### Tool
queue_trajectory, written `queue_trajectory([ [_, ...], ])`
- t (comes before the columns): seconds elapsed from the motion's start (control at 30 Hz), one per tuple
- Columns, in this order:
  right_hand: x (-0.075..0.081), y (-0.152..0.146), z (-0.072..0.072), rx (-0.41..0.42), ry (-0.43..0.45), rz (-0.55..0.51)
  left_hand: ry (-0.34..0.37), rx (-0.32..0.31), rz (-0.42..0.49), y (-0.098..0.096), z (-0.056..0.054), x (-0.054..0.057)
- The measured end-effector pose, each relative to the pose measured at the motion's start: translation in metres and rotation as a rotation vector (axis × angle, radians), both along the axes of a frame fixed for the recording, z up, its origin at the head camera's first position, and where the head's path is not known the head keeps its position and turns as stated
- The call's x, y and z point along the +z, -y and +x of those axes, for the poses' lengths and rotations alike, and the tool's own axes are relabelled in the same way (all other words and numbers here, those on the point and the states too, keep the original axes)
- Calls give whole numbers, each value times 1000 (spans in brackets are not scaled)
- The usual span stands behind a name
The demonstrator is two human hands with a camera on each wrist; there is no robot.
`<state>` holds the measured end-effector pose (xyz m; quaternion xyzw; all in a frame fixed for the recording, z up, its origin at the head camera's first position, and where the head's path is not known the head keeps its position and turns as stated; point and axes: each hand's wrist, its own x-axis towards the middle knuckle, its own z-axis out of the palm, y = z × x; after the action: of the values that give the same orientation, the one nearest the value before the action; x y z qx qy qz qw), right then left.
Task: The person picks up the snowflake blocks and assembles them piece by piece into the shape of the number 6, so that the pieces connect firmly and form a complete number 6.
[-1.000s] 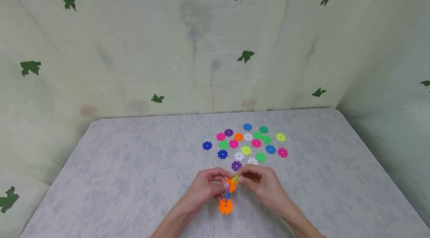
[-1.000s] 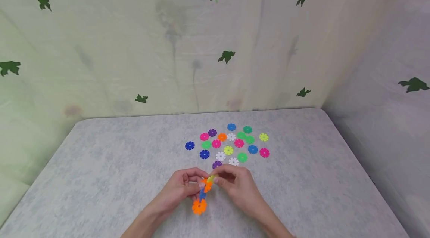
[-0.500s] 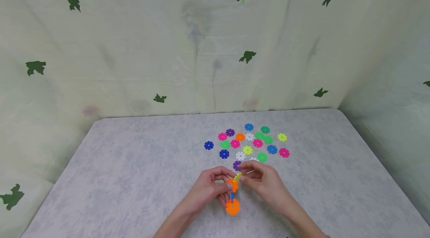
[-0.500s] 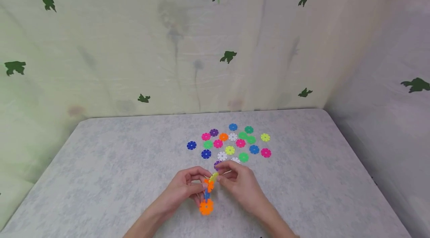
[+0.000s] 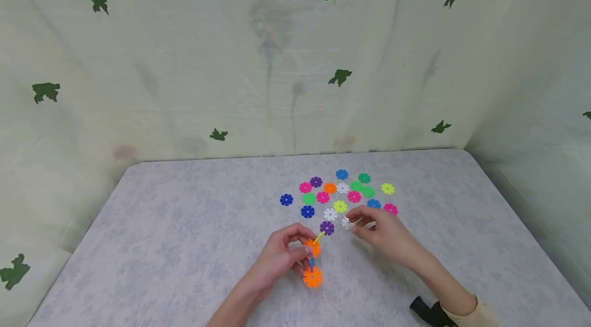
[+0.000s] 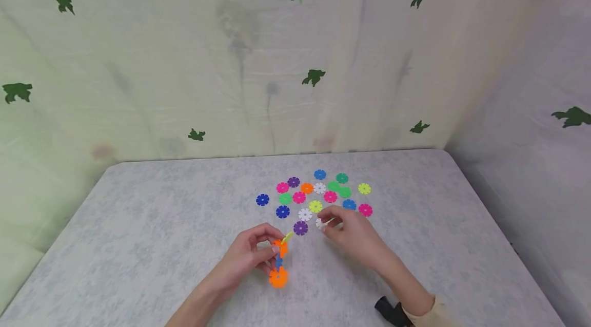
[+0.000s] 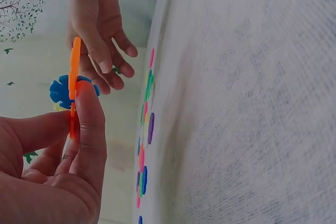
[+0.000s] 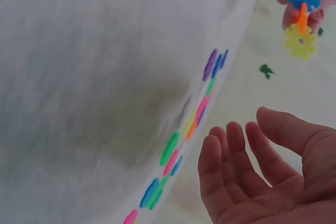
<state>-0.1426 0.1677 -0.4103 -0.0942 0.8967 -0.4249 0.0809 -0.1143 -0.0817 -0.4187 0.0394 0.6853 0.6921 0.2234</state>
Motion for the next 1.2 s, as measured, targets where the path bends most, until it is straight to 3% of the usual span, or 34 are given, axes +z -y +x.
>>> queue_trajectory([
  [0.3, -9, -28, -28, 109, -69, 115, -1, 5, 6, 2, -2, -1],
  [0.63, -25, -41, -50, 195, -67, 118, 0, 3, 5, 1, -2, -2],
  [0.87, -26, -35, -47, 137, -36, 139, 2, -8, 3, 1, -2, -3],
  [1.2, -20, -29, -26, 93, -95, 258, 1, 2, -19, 1, -2, -3],
])
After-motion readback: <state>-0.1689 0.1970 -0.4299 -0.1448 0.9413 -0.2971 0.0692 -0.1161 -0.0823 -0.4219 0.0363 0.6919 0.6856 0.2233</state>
